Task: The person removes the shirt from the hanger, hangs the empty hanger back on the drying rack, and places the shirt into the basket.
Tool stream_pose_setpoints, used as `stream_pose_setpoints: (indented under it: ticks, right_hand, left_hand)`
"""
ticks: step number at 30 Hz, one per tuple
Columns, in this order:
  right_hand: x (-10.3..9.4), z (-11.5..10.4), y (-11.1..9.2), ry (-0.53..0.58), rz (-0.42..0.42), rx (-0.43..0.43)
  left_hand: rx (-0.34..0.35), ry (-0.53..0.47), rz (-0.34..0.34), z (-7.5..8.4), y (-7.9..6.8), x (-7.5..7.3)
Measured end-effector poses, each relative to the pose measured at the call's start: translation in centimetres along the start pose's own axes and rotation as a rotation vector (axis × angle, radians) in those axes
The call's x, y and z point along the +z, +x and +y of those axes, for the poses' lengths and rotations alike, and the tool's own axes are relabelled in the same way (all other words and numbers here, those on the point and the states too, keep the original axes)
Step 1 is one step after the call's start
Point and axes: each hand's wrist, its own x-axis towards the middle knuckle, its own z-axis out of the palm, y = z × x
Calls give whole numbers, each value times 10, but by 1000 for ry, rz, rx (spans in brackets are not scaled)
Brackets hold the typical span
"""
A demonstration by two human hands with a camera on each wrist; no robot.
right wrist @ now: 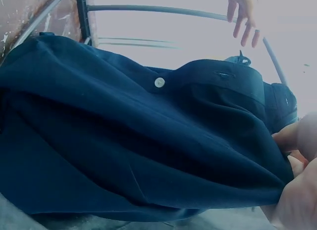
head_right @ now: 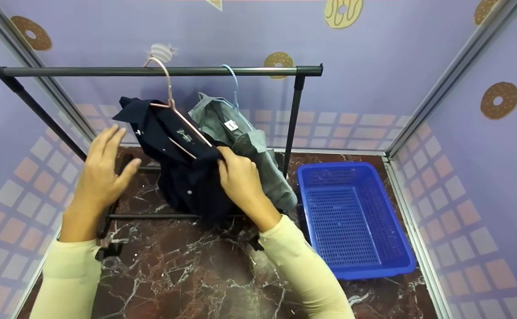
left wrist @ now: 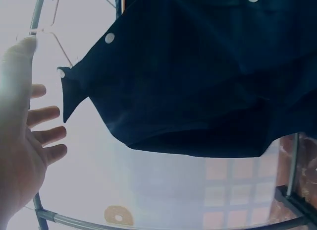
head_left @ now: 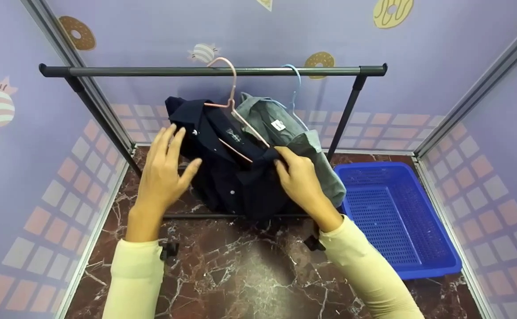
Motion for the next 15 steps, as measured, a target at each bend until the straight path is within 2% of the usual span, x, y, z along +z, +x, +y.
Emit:
stream_pose_setpoints:
  ticks: [6, 15]
  right_hand:
    - [-12, 3, -5, 9, 19, -16]
    - [-29, 2, -12, 4, 22, -50]
  left_hand:
    - [53, -60, 84, 4, 21, -2]
    - [111, -82, 111, 16, 46, -3]
